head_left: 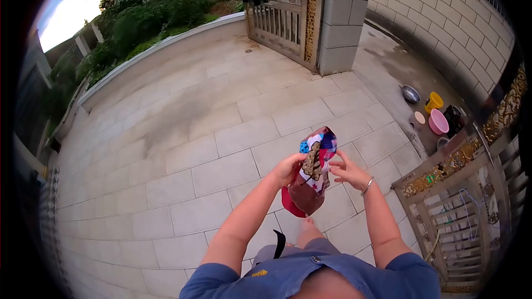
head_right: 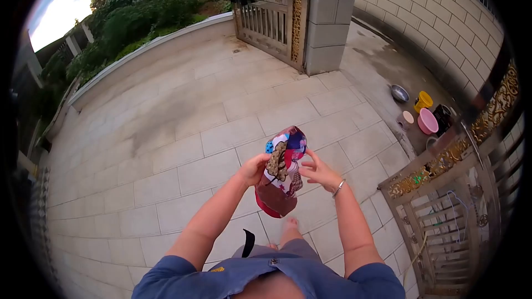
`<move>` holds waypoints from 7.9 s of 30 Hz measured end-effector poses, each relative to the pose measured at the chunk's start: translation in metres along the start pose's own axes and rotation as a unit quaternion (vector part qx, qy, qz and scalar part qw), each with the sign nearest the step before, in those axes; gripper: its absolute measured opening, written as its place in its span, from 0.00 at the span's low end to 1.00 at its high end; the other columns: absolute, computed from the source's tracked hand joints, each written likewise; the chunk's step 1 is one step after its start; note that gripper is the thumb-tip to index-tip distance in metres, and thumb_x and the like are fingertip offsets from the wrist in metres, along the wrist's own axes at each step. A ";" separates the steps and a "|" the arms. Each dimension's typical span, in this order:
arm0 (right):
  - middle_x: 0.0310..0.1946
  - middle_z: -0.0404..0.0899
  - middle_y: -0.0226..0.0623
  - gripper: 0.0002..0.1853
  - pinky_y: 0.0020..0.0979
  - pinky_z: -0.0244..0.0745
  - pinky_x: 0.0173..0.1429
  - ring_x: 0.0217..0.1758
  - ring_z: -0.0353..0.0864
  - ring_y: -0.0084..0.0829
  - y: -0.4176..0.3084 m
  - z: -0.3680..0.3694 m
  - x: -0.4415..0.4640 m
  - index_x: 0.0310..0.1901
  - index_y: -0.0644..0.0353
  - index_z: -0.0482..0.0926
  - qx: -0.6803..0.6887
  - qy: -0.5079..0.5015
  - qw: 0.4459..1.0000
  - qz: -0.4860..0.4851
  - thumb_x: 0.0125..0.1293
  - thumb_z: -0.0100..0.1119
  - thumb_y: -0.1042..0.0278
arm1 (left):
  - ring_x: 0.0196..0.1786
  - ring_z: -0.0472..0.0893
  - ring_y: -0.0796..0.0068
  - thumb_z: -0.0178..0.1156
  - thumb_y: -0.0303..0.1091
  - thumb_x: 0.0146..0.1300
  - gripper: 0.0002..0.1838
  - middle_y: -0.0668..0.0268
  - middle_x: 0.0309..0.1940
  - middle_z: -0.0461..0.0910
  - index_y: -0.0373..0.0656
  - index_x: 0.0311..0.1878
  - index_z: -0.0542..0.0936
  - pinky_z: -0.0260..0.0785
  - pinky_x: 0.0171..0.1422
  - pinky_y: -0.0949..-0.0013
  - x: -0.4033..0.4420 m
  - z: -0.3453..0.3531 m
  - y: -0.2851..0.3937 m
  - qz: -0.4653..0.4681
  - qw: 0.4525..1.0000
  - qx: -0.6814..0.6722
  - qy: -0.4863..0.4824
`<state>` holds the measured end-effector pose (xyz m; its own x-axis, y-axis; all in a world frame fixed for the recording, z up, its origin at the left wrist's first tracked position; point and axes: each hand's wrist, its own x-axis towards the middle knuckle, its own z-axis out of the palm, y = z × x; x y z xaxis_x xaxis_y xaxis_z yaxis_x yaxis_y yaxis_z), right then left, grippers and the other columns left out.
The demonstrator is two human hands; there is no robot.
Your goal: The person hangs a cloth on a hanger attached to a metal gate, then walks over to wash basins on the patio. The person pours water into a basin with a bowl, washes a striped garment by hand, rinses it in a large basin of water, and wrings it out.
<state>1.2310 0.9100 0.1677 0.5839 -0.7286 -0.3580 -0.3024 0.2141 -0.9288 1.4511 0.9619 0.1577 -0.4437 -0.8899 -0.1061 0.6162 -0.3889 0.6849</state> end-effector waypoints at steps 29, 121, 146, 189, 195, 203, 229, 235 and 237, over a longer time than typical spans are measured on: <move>0.34 0.75 0.35 0.17 0.25 0.69 0.40 0.35 0.71 0.21 -0.156 -0.053 0.269 0.45 0.65 0.69 -0.041 0.142 0.963 -0.225 0.54 0.58 0.69 | 0.49 0.70 0.76 0.54 0.28 0.56 0.23 0.65 0.48 0.72 0.39 0.57 0.65 0.63 0.52 0.74 0.261 -0.236 0.201 0.055 0.882 0.463 -0.068; 0.49 0.71 0.41 0.23 0.43 0.64 0.51 0.55 0.66 0.41 0.317 -0.583 -0.555 0.49 0.55 0.68 -0.134 0.455 0.776 0.415 0.53 0.57 0.56 | 0.37 0.73 0.39 0.47 0.34 0.57 0.14 0.45 0.40 0.67 0.41 0.46 0.62 0.67 0.41 0.50 0.532 0.494 -0.614 -0.068 0.560 0.811 -0.155; 0.17 0.72 0.36 0.15 0.29 0.64 0.26 0.19 0.69 0.32 0.369 -0.550 -0.552 0.28 0.61 0.75 -0.044 0.819 0.559 0.120 0.56 0.56 0.55 | 0.40 0.75 0.51 0.44 0.32 0.59 0.11 0.53 0.33 0.77 0.45 0.41 0.74 0.65 0.41 0.55 0.541 0.549 -0.557 -0.012 0.507 0.784 -0.357; 0.19 0.72 0.23 0.09 0.16 0.54 0.21 0.20 0.61 0.10 -0.073 -0.263 0.184 0.32 0.66 0.78 0.061 0.134 0.953 -0.264 0.58 0.56 0.67 | 0.27 0.76 0.63 0.58 0.35 0.51 0.08 0.60 0.24 0.75 0.41 0.28 0.75 0.66 0.28 0.65 0.322 0.085 -0.044 0.170 0.716 0.672 0.087; 0.17 0.67 0.19 0.10 0.15 0.50 0.22 0.19 0.56 0.09 -0.071 -0.262 0.241 0.32 0.65 0.78 0.072 0.053 0.959 -0.270 0.58 0.57 0.65 | 0.25 0.73 0.60 0.61 0.33 0.47 0.11 0.62 0.21 0.73 0.40 0.30 0.71 0.66 0.28 0.63 0.374 0.001 -0.039 0.311 0.467 0.737 0.376; 0.14 0.67 0.20 0.11 0.19 0.50 0.19 0.17 0.57 0.11 -0.127 -0.233 0.394 0.30 0.63 0.78 0.014 0.036 0.941 -0.336 0.58 0.57 0.63 | 0.30 0.76 0.62 0.60 0.33 0.50 0.09 0.61 0.26 0.75 0.42 0.32 0.73 0.68 0.32 0.66 0.365 -0.056 0.084 0.213 0.611 0.723 0.241; 0.15 0.70 0.29 0.13 0.22 0.61 0.24 0.19 0.64 0.17 -0.369 -0.268 0.830 0.31 0.64 0.77 -0.167 0.127 0.923 -0.322 0.57 0.56 0.61 | 0.24 0.71 0.81 0.53 0.34 0.60 0.08 0.72 0.25 0.77 0.41 0.31 0.77 0.62 0.30 0.75 0.480 -0.469 0.571 0.241 0.796 0.436 0.344; 0.16 0.73 0.35 0.13 0.25 0.64 0.26 0.18 0.69 0.23 -0.423 -0.265 0.923 0.32 0.61 0.78 -0.185 0.140 0.908 -0.350 0.57 0.55 0.59 | 0.32 0.72 0.61 0.55 0.32 0.55 0.06 0.62 0.29 0.76 0.41 0.34 0.76 0.65 0.38 0.62 0.528 -0.463 0.672 0.373 0.264 0.703 0.544; 0.16 0.73 0.35 0.12 0.25 0.65 0.26 0.18 0.70 0.25 -0.442 -0.265 0.956 0.32 0.61 0.78 -0.207 0.150 0.905 -0.339 0.56 0.55 0.59 | 0.36 0.73 0.62 0.55 0.29 0.54 0.06 0.62 0.29 0.76 0.39 0.34 0.76 0.65 0.37 0.65 0.562 -0.458 0.716 0.441 0.094 0.791 0.413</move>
<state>1.7237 -0.0535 0.2614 0.5292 -0.7582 0.3809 -0.2430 -0.5655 -0.7881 1.9410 0.0743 0.2584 -0.0697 -0.3792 0.9227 -0.9820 -0.1368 -0.1304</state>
